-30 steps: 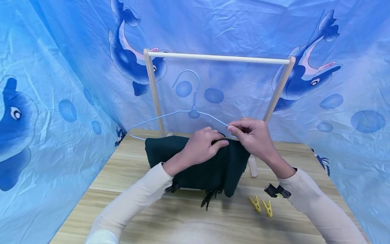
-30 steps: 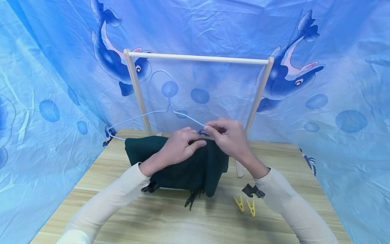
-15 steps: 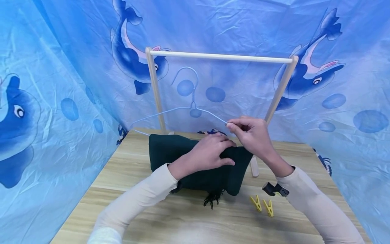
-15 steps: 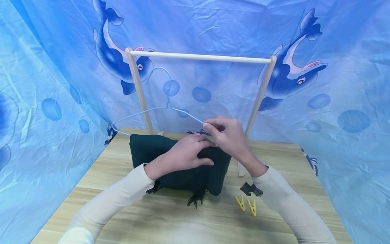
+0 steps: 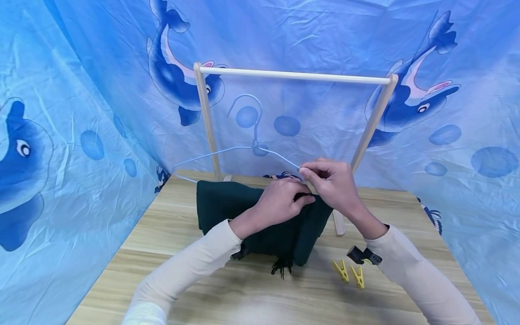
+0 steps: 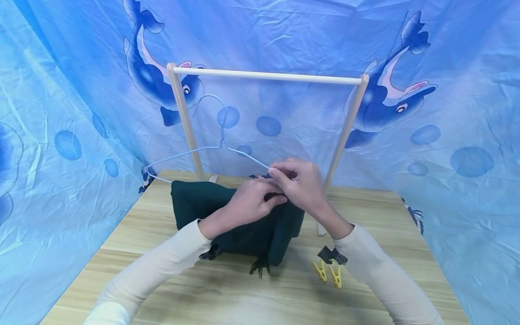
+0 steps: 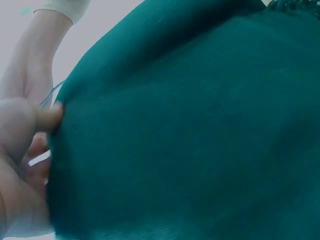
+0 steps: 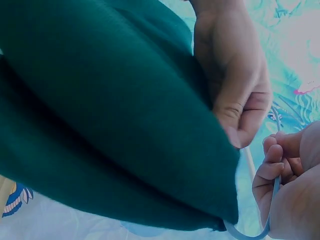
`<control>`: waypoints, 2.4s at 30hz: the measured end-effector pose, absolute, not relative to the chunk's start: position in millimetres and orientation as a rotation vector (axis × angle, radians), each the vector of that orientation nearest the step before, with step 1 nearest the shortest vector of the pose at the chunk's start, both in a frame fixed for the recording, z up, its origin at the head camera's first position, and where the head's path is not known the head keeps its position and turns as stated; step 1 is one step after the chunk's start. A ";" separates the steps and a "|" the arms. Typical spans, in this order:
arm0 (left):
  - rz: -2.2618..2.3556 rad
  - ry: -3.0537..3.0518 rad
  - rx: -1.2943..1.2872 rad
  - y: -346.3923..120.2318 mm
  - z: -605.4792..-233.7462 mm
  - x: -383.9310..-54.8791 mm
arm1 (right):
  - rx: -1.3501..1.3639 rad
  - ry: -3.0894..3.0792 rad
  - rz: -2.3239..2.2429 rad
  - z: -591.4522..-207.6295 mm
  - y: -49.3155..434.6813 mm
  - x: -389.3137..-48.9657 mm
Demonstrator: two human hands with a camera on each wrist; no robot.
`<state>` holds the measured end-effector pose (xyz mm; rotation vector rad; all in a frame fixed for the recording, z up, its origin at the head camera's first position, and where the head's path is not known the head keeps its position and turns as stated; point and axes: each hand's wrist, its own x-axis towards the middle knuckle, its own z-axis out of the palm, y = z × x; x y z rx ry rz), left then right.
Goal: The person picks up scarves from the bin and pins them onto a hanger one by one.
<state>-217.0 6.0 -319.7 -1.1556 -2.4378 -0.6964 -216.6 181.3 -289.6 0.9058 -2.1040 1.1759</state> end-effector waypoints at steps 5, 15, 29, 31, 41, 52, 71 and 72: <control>-0.563 -2.502 -1.172 -5.5 -318.6 -213.8 | 0.891 -2.111 1.172 -290.0 185.1 -218.3; -0.535 -2.379 -0.885 -83.9 -320.4 -200.2 | 0.870 -2.101 1.227 -284.7 196.1 -220.0; -0.452 -2.344 -0.711 -151.6 -326.8 -196.8 | 0.847 -2.091 1.208 -283.3 200.6 -217.8; -0.443 -2.345 -0.687 -154.2 -328.3 -197.2 | 0.840 -2.094 1.203 -283.6 201.0 -217.4; -0.439 -2.372 -0.557 -162.1 -339.2 -197.0 | 0.836 -2.097 1.192 -285.6 202.6 -217.5; -0.632 -2.419 -0.565 -162.5 -341.8 -201.1 | 0.814 -2.112 1.199 -286.5 203.6 -216.7; -0.634 -2.314 -0.513 -159.0 -337.7 -214.7 | 0.838 -2.076 1.270 -289.4 205.6 -218.0; -0.592 -2.318 -0.526 -159.5 -339.3 -214.8 | 0.833 -2.076 1.268 -289.3 205.7 -218.1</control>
